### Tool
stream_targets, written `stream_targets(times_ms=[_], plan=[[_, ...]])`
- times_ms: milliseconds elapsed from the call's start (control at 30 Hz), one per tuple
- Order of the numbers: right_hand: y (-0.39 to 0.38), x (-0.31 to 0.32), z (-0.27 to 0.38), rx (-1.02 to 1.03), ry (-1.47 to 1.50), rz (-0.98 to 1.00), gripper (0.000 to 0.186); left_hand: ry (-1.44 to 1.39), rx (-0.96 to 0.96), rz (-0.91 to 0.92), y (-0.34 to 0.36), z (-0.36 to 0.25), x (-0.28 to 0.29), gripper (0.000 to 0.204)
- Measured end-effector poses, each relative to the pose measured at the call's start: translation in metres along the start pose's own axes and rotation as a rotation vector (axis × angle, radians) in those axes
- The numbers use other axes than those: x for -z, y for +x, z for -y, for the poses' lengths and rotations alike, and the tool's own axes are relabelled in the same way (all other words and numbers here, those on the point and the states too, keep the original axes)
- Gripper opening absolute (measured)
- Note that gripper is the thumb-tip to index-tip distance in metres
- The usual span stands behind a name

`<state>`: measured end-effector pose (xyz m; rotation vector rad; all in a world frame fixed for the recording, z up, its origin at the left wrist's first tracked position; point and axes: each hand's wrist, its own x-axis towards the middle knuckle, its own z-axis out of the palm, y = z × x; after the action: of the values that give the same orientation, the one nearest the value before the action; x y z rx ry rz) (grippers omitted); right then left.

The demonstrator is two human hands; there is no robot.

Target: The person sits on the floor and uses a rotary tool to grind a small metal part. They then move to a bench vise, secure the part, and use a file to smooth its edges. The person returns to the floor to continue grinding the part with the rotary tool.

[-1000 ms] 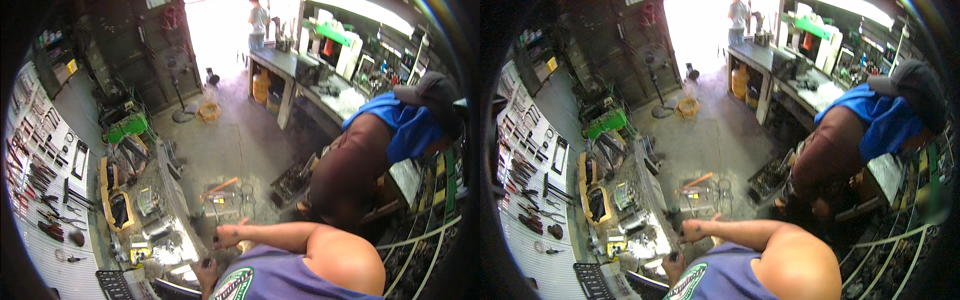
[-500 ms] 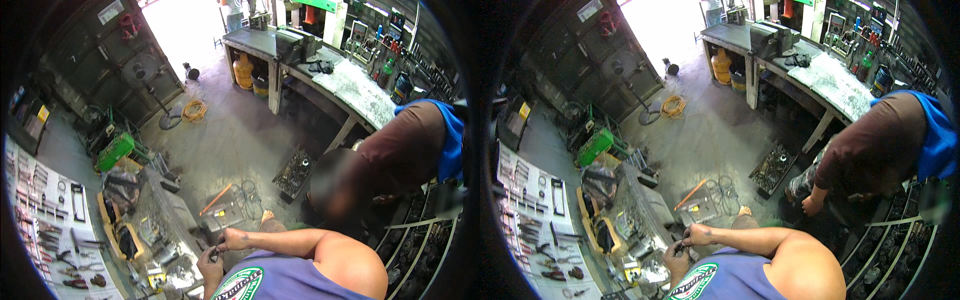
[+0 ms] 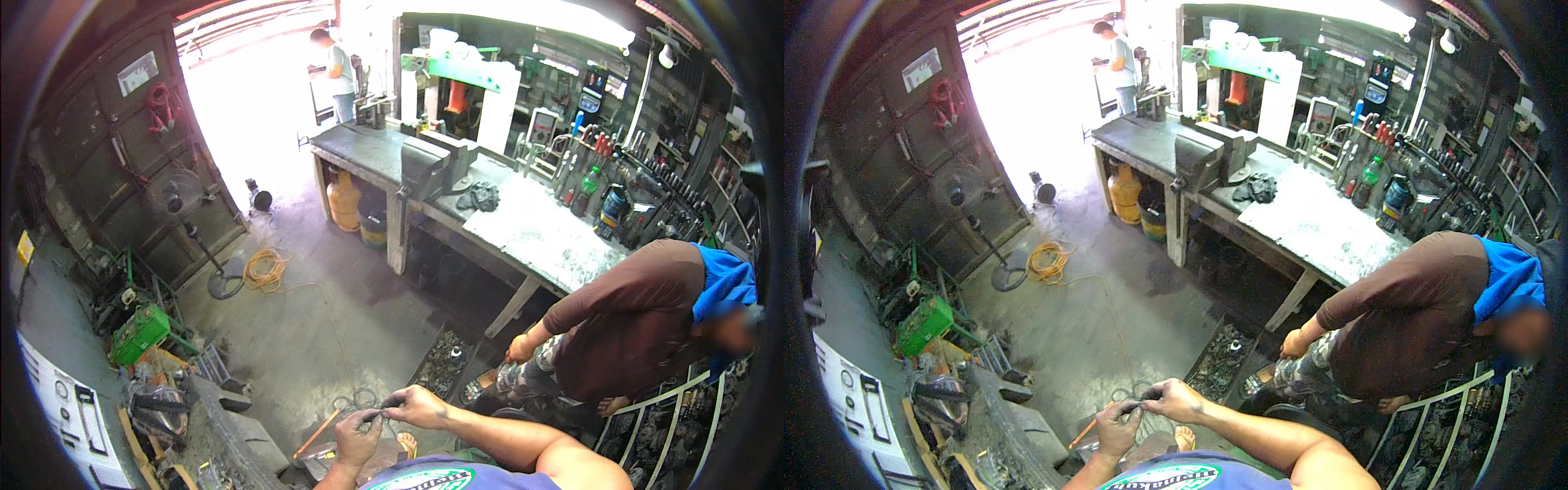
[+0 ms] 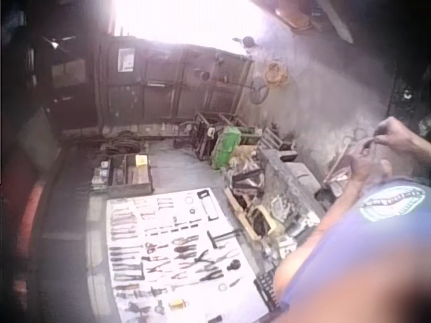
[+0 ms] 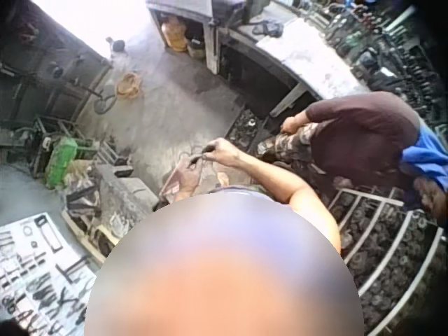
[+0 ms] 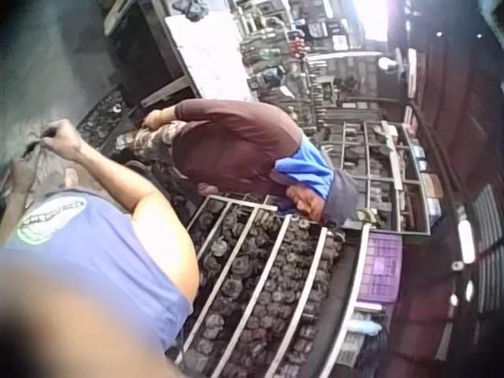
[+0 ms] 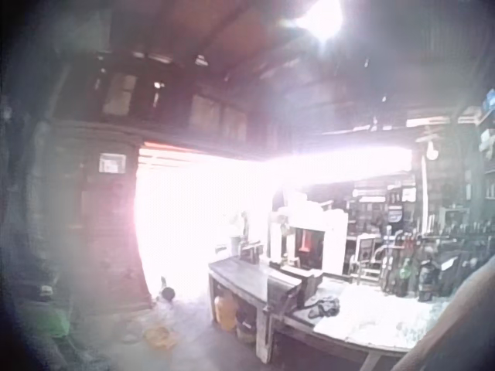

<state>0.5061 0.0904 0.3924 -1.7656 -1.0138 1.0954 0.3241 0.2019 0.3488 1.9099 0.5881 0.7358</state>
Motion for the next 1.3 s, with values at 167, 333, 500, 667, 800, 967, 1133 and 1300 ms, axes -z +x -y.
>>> stream_targets(times_ms=[167,333,500,667,800,967,1133,1300], plan=[[-0.029,0.02,-0.009,-0.17,0.149,-0.335,0.036,-0.033,-0.132,0.217,0.048,-0.015,-0.027,0.017],[-0.036,0.065,-0.011,-0.059,0.167,-0.674,0.029,-0.079,-0.001,0.251,0.089,0.0,-0.046,0.015],[-0.019,0.133,-0.017,-0.152,0.445,-0.872,0.015,-0.107,0.214,0.281,0.152,0.053,-0.041,0.019],[0.039,0.187,-0.048,-0.115,0.397,-1.013,0.019,0.066,0.279,0.285,0.266,0.12,-0.025,0.022],[0.154,0.234,-0.053,-0.194,0.38,-1.188,0.022,0.245,0.366,0.336,0.389,0.158,-0.019,0.03],[0.259,0.305,0.002,0.095,-0.026,-1.2,0.023,0.284,0.268,0.56,0.529,0.183,-0.049,0.037],[0.29,0.359,0.058,0.122,0.278,-1.227,0.017,0.019,0.505,0.808,0.625,0.205,-0.134,0.047],[0.292,0.407,0.063,-0.004,0.161,-1.302,0.022,-0.688,1.09,0.83,0.663,0.234,-0.233,0.09]])
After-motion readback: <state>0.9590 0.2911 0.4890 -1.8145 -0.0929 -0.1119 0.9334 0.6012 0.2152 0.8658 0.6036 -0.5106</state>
